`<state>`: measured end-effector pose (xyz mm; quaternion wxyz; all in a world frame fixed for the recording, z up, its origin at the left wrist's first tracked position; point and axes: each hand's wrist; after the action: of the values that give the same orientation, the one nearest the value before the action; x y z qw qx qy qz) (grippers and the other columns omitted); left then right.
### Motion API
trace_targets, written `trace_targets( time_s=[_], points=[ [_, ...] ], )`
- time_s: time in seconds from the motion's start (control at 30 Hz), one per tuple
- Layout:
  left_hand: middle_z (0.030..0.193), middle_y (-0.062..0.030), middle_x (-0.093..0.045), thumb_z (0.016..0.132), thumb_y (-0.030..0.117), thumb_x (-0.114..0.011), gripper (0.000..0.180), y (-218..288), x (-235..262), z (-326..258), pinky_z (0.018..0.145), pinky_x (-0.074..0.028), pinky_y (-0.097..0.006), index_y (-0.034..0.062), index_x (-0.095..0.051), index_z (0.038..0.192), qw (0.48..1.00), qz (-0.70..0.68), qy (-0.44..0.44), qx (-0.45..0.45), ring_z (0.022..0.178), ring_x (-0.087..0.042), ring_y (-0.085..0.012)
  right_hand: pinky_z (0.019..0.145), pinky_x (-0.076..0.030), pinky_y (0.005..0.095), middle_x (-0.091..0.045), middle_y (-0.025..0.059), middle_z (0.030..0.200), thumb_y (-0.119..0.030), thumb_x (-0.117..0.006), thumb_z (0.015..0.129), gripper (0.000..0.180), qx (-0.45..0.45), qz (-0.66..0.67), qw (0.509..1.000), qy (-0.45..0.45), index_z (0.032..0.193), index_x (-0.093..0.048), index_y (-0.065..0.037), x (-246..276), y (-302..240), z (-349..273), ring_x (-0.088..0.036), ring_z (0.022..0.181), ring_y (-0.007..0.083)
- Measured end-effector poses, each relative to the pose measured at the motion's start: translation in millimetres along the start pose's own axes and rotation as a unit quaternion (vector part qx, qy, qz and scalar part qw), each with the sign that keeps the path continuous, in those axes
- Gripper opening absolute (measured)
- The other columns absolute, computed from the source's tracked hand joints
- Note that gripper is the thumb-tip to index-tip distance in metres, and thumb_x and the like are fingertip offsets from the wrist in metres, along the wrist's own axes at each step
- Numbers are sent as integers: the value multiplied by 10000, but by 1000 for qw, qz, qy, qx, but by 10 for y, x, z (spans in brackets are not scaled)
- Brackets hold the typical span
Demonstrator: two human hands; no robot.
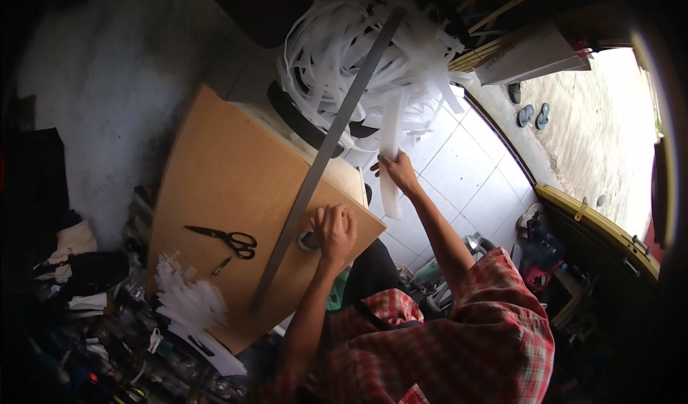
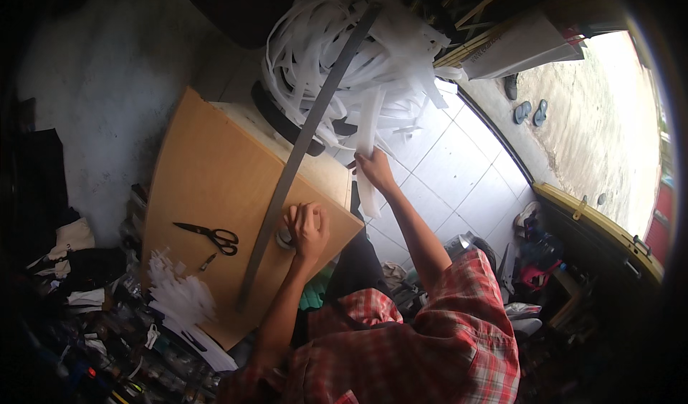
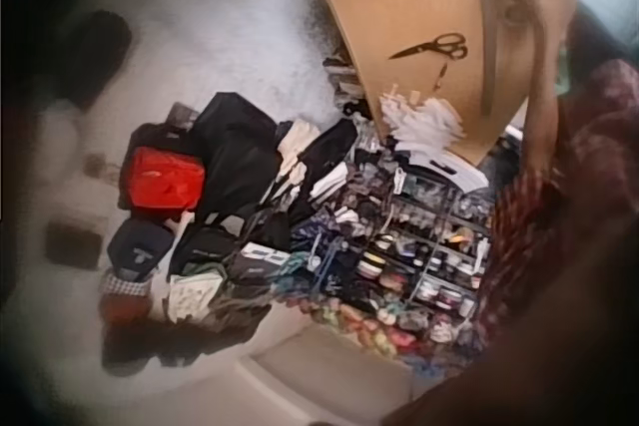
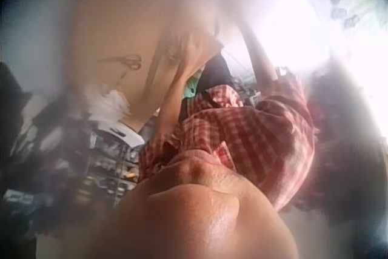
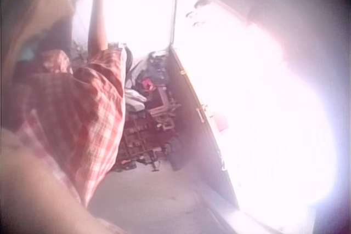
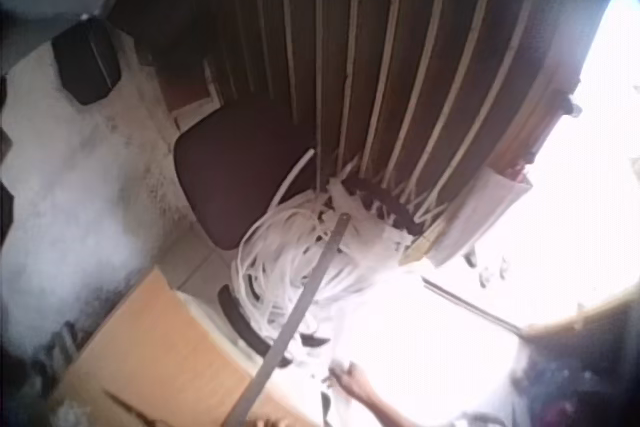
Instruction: The person measures and cuts white foam strips into smaller pieces using a ruler, pen, and scissors. They repeatedly mark lengths on the foam, cut along the marks, and stack the cut pieces on the table.
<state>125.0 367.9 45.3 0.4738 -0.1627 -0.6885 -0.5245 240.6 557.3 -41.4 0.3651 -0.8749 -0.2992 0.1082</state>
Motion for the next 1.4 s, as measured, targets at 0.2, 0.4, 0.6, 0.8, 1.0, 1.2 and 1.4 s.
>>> trace_targets(
  time_s=[0.2,0.4,0.6,0.8,1.0,1.2,1.4],
  points=[
    [1043,-50,-669,973,324,-553,400,485,-211,720,845,-453,-291,26,-572,1241,749,-552,-116,348,995,-573,-165,758,-512,326,-684,118,894,-304,-649,914,405,24,-5,987,-159,1068,-651,70,96,-464,-896,-640,833,187],
    [952,-117,-703,953,302,-584,355,458,5,792,801,-508,-310,-24,-612,1092,713,-599,-161,326,893,-660,-181,744,-509,310,-686,88,847,-436,-663,904,487,84,50,948,-304,993,-692,42,297,-244,-684,-631,811,153],
    [800,-105,-639,942,316,-608,296,85,143,373,724,-501,-354,48,-534,1042,723,-562,-129,381,731,-632,-217,980,-446,406,-512,186,1338,-242,-627,885,177,233,-339,905,-112,978,-745,-149,-151,172,468,-528,1196,318],
    [828,-120,-655,934,321,-620,330,214,250,138,718,-504,-351,36,-536,1078,723,-529,-86,436,724,-640,-222,1038,-438,413,-480,135,1424,-284,-500,897,375,248,-547,792,-106,1186,-668,-114,-767,120,1022,-480,1295,289],
    [859,-135,-667,944,310,-600,339,204,389,98,706,-520,-344,11,-541,1094,745,-514,-49,422,738,-654,-220,929,-484,432,-624,154,1197,-198,-548,892,272,294,-296,908,47,1046,-670,-11,-654,157,1063,-601,1097,353],
    [843,-122,-652,936,317,-609,319,164,513,76,710,-505,-348,25,-546,1049,734,-532,-10,423,743,-641,-216,787,-479,369,-663,108,987,-157,-639,869,164,309,-111,936,123,951,-696,-26,-75,-332,362,-608,825,282],
    [845,-123,-656,936,311,-606,317,204,463,132,712,-511,-346,16,-560,1043,728,-544,-6,416,747,-642,-216,855,-495,311,-661,94,1119,-191,-584,975,246,212,142,967,-20,1029,-657,38,189,-381,24,-620,993,168]
  ],
)
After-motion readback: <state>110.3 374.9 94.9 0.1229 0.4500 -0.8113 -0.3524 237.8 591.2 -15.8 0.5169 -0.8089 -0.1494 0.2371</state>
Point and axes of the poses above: each hand's wrist, its own z-axis towards the middle knuckle, its own x-axis out of the back of the hand, y = z × x
